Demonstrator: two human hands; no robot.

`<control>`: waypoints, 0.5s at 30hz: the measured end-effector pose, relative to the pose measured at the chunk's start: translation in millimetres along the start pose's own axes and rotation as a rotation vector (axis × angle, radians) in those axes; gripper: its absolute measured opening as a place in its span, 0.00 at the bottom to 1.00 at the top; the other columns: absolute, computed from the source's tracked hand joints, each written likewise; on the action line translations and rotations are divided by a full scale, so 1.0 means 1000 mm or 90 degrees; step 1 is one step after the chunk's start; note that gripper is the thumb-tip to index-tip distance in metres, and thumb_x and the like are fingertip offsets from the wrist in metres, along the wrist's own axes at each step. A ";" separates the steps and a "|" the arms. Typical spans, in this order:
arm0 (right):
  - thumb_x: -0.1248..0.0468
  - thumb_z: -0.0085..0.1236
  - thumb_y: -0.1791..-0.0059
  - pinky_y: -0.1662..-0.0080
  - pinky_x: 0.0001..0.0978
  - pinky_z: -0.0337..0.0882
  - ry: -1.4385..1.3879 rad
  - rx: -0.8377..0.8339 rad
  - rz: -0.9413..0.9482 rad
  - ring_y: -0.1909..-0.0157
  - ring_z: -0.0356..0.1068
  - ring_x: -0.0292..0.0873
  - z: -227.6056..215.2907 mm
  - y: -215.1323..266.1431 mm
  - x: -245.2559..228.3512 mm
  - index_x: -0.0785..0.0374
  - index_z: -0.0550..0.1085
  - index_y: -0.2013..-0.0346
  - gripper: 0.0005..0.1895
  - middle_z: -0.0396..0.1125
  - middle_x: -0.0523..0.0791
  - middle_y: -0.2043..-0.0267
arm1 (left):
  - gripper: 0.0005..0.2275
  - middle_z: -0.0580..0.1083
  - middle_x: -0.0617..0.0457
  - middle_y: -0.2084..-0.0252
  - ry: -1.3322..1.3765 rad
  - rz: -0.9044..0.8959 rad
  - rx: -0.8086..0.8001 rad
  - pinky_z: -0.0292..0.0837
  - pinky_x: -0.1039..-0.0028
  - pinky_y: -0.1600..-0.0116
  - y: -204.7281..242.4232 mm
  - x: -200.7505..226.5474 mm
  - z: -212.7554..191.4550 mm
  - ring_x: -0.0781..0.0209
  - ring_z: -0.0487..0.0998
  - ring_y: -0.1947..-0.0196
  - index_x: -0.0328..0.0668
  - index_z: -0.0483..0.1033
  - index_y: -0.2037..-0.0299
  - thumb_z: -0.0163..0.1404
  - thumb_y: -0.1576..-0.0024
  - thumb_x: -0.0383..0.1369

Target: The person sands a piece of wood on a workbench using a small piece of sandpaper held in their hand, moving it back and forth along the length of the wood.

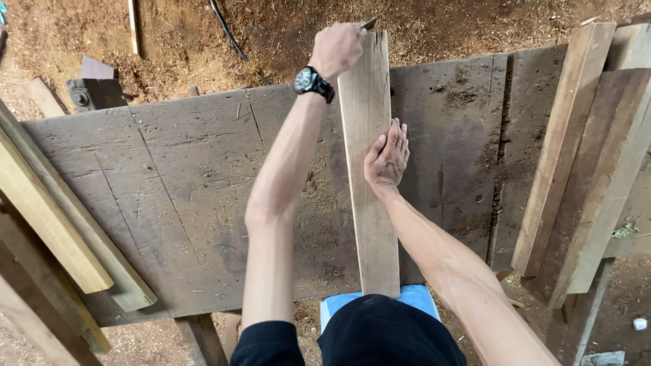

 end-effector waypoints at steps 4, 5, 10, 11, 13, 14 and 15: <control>0.54 0.29 0.40 0.26 0.52 0.46 0.000 -0.027 0.013 0.21 0.47 0.56 -0.005 0.003 0.008 0.65 0.56 0.27 0.29 0.52 0.53 0.24 | 0.17 0.70 0.38 0.34 -0.062 0.096 0.166 0.64 0.61 0.29 0.017 0.009 0.034 0.48 0.71 0.35 0.33 0.71 0.39 0.38 0.35 0.26; 0.54 0.29 0.40 0.26 0.52 0.46 -0.010 -0.028 0.013 0.21 0.46 0.55 -0.002 0.001 0.003 0.65 0.56 0.27 0.29 0.52 0.53 0.24 | 0.19 0.69 0.37 0.34 -0.106 0.133 0.261 0.61 0.59 0.29 0.020 0.008 0.046 0.46 0.69 0.34 0.32 0.70 0.38 0.38 0.40 0.23; 0.54 0.28 0.40 0.27 0.51 0.48 0.000 -0.014 0.012 0.21 0.47 0.55 -0.001 -0.004 -0.001 0.65 0.56 0.28 0.29 0.53 0.52 0.24 | 0.26 0.62 0.37 0.29 -0.093 0.159 0.357 0.50 0.57 0.26 0.017 0.001 0.067 0.44 0.60 0.28 0.31 0.64 0.33 0.39 0.45 0.19; 0.54 0.28 0.40 0.26 0.51 0.48 0.004 -0.013 0.013 0.21 0.47 0.55 -0.004 0.001 0.003 0.64 0.56 0.28 0.28 0.53 0.52 0.24 | 0.25 0.62 0.38 0.29 -0.094 0.134 0.322 0.48 0.56 0.25 0.003 0.000 0.060 0.45 0.60 0.28 0.31 0.63 0.33 0.39 0.44 0.19; 0.54 0.29 0.40 0.26 0.51 0.48 0.001 -0.011 0.002 0.22 0.47 0.56 -0.004 0.003 0.006 0.65 0.56 0.28 0.28 0.53 0.52 0.24 | 0.22 0.61 0.42 0.27 -0.063 0.067 0.233 0.48 0.58 0.22 -0.005 0.001 0.057 0.48 0.59 0.26 0.35 0.63 0.31 0.38 0.38 0.23; 0.54 0.29 0.39 0.26 0.52 0.48 -0.002 -0.009 -0.008 0.22 0.47 0.56 -0.003 0.001 0.004 0.66 0.56 0.28 0.28 0.53 0.53 0.24 | 0.20 0.62 0.45 0.26 -0.030 0.027 0.179 0.48 0.60 0.19 -0.010 0.001 0.052 0.51 0.59 0.24 0.38 0.63 0.30 0.37 0.33 0.27; 0.54 0.29 0.39 0.27 0.51 0.48 -0.001 -0.013 0.001 0.22 0.47 0.56 -0.004 0.000 0.005 0.65 0.56 0.28 0.28 0.53 0.53 0.24 | 0.18 0.62 0.48 0.25 0.008 -0.015 0.123 0.48 0.61 0.16 -0.009 0.002 0.053 0.54 0.59 0.22 0.41 0.64 0.30 0.37 0.28 0.32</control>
Point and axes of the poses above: each hand's wrist, its own y-axis away from the middle knuckle, its own z-axis out of the palm, x = y × z, the point moved 1 cm from there along -y, towards the middle knuckle
